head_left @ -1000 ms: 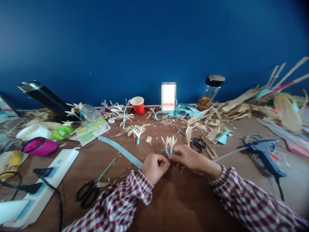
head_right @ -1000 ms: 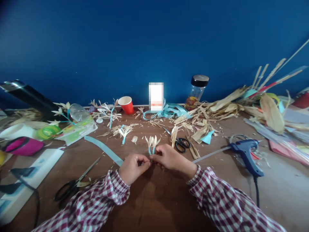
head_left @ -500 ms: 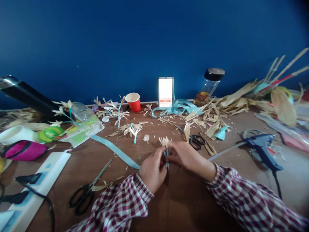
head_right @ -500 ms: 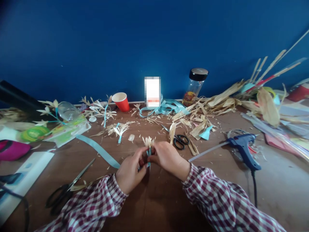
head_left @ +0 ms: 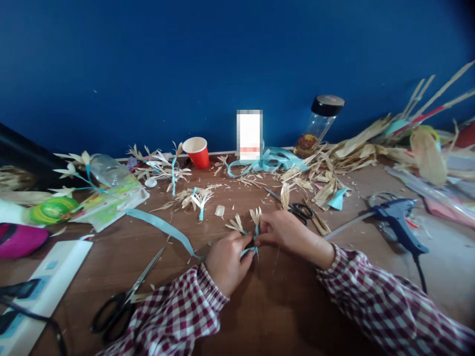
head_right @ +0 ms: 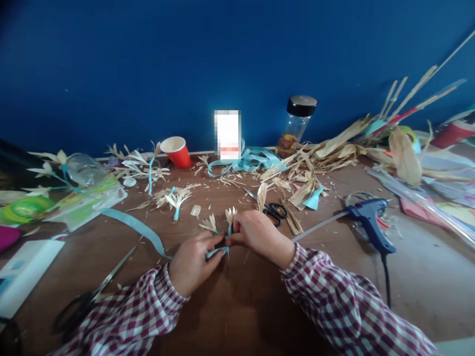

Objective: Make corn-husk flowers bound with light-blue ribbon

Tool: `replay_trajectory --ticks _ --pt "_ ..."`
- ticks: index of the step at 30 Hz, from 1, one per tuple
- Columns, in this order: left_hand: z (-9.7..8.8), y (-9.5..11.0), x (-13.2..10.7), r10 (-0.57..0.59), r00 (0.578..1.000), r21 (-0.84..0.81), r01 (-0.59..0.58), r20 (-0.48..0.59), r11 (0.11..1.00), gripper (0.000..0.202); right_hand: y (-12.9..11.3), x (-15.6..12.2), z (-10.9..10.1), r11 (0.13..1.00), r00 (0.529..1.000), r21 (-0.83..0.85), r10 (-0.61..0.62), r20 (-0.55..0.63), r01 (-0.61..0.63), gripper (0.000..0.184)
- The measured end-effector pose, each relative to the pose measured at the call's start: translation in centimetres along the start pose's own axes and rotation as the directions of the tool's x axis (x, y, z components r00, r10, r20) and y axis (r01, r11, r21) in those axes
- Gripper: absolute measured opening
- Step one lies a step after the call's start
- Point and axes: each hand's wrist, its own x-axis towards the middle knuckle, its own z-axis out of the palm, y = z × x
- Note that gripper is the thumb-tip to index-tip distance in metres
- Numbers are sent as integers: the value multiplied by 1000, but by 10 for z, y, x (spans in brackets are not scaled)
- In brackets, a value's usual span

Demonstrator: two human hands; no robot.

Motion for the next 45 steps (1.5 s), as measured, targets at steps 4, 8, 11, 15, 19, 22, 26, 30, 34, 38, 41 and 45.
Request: replay_trajectory --ticks 4,8,11,15,19,22,26,30,34,38,41,45 --pt "-4 -5 2 7 1000 -127 -7 -1 992 29 -1 -2 0 1000 1000 26 7 -1 -7 26" --pt "-3 -7 4 -23 1000 -160 20 -19 987 29 0 -4 1 997 1000 76 -17 -10 18 20" --pt "1 -7 4 -37 998 -142 31 -44 989 29 2 -6 1 994 999 101 -35 -1 35 17" --pt "4 -6 2 -48 998 -99 43 -46 994 28 -1 -10 -3 993 999 110 -34 -12 35 16" --pt "5 -5 1 -53 998 -15 52 -41 999 28 -11 -14 -5 986 991 127 -91 -98 103 10" --pt "4 -4 1 -52 998 10 52 -36 999 25 -17 -15 -1 972 975 116 -191 -111 204 4" --pt "2 -4 1 -17 1000 -87 16 -18 996 27 -16 -15 8 967 972 117 -218 -88 228 11" --pt "-4 -4 1 2 1000 -164 0 7 986 28 -13 -15 9 968 975 132 -203 -89 213 17" --pt "-4 -4 3 -43 998 -147 49 42 988 22 -12 -16 8 968 976 134 -204 -79 213 17" --pt "-2 -6 5 -77 996 -143 82 39 986 20 -12 -15 8 965 973 139 -212 -94 224 16" --pt "-2 -6 6 -78 996 -149 83 44 985 19 -15 -16 6 961 972 155 -217 -88 229 17" --pt "-3 -6 6 -101 992 -159 111 70 981 26 -17 -26 -5 948 969 210 -220 -116 240 23"
